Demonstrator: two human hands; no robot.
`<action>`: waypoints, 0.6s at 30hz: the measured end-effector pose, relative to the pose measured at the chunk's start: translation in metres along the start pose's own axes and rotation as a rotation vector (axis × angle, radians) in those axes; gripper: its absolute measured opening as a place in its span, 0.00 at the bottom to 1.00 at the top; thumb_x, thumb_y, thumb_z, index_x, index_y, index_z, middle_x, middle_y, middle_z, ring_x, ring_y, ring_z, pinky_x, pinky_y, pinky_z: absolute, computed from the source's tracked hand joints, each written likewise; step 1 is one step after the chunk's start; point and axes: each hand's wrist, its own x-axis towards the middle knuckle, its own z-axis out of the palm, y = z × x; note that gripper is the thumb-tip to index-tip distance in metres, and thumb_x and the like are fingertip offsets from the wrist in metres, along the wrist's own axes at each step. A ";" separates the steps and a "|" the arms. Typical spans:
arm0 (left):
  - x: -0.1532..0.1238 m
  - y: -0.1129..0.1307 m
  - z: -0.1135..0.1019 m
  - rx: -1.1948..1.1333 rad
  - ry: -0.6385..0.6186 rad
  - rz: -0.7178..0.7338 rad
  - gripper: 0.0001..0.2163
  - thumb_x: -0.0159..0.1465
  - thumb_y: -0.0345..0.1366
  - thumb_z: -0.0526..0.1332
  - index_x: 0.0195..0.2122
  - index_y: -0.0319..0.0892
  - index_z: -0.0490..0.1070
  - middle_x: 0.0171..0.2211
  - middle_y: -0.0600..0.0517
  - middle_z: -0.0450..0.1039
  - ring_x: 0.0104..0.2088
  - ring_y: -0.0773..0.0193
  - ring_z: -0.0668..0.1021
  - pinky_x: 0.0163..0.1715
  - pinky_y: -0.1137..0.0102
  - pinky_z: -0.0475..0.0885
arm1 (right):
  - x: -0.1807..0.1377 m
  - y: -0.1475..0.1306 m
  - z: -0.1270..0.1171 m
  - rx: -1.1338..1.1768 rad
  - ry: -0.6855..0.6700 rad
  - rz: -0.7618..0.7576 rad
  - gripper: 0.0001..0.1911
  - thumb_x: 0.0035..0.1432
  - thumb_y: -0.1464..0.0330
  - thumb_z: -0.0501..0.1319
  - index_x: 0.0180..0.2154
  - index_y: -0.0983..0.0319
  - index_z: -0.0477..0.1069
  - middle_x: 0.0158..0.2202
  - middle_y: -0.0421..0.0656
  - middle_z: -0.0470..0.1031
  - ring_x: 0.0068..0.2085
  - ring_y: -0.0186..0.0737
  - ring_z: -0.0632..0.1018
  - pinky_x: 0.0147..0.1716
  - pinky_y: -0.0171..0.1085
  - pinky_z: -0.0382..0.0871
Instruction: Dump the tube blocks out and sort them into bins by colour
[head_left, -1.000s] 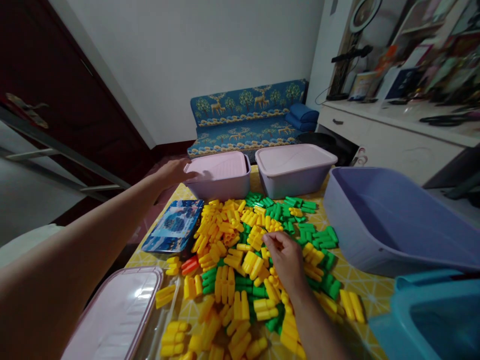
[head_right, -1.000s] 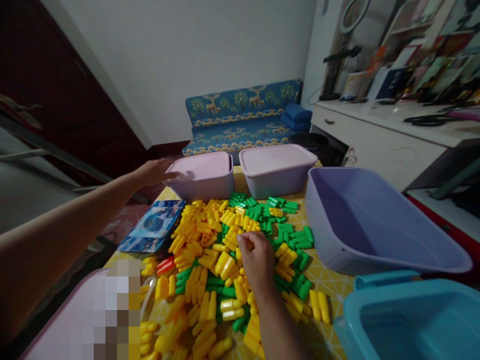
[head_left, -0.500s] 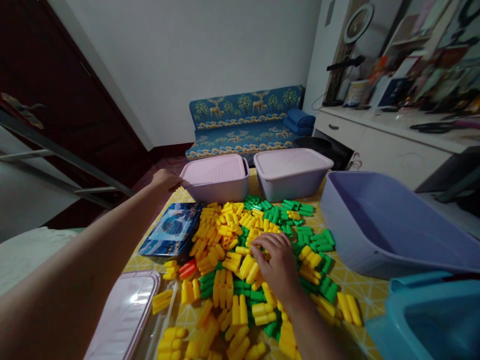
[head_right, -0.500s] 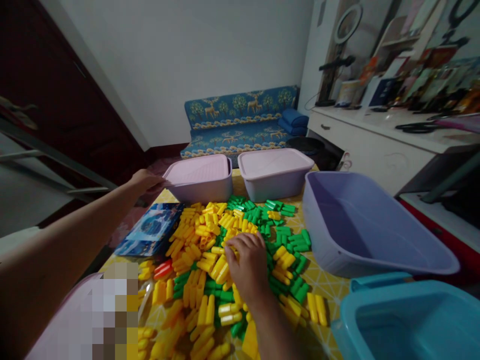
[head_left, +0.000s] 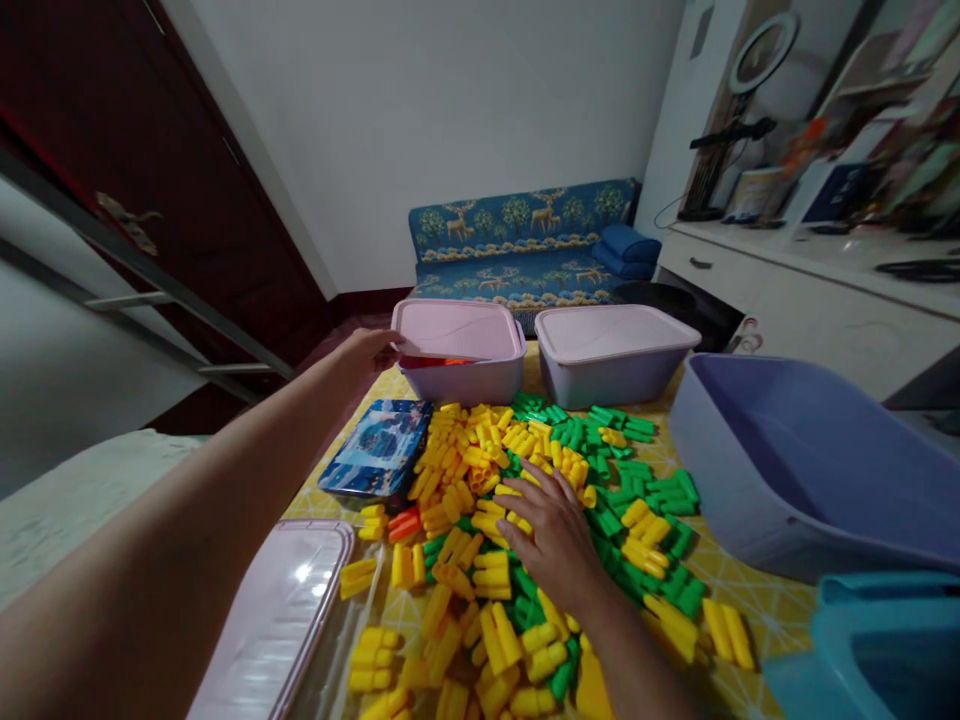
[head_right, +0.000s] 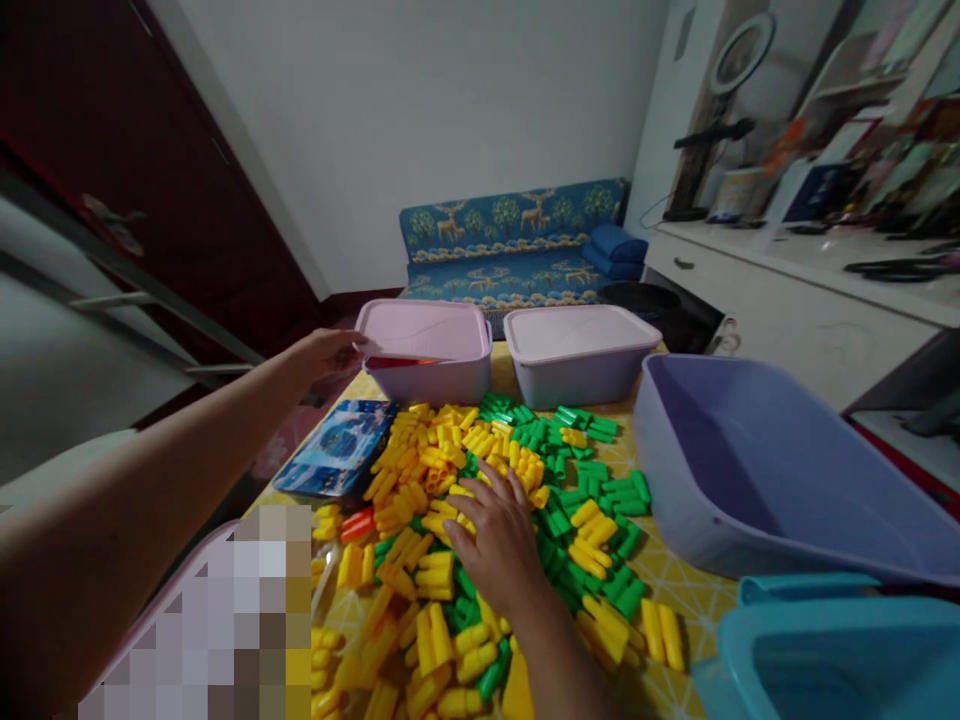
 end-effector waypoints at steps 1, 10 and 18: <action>-0.004 0.002 0.001 -0.009 0.002 -0.014 0.04 0.54 0.23 0.62 0.25 0.35 0.68 0.12 0.53 0.66 0.11 0.71 0.67 0.11 0.79 0.62 | -0.001 0.000 0.000 -0.008 0.001 -0.003 0.14 0.63 0.60 0.56 0.48 0.50 0.74 0.56 0.37 0.71 0.65 0.43 0.59 0.64 0.52 0.41; -0.032 0.007 -0.001 -0.213 0.019 -0.004 0.04 0.55 0.22 0.57 0.26 0.36 0.66 0.16 0.51 0.68 0.15 0.70 0.71 0.14 0.80 0.68 | 0.062 -0.022 -0.008 -0.081 0.042 0.041 0.13 0.63 0.62 0.57 0.45 0.56 0.76 0.45 0.43 0.77 0.50 0.42 0.73 0.55 0.42 0.59; -0.078 0.007 -0.048 -0.358 -0.002 0.012 0.04 0.56 0.22 0.57 0.26 0.34 0.67 0.16 0.52 0.66 0.13 0.71 0.70 0.12 0.81 0.67 | 0.117 -0.015 0.033 -0.326 0.102 0.178 0.20 0.62 0.54 0.53 0.52 0.51 0.72 0.63 0.46 0.62 0.61 0.54 0.61 0.57 0.54 0.55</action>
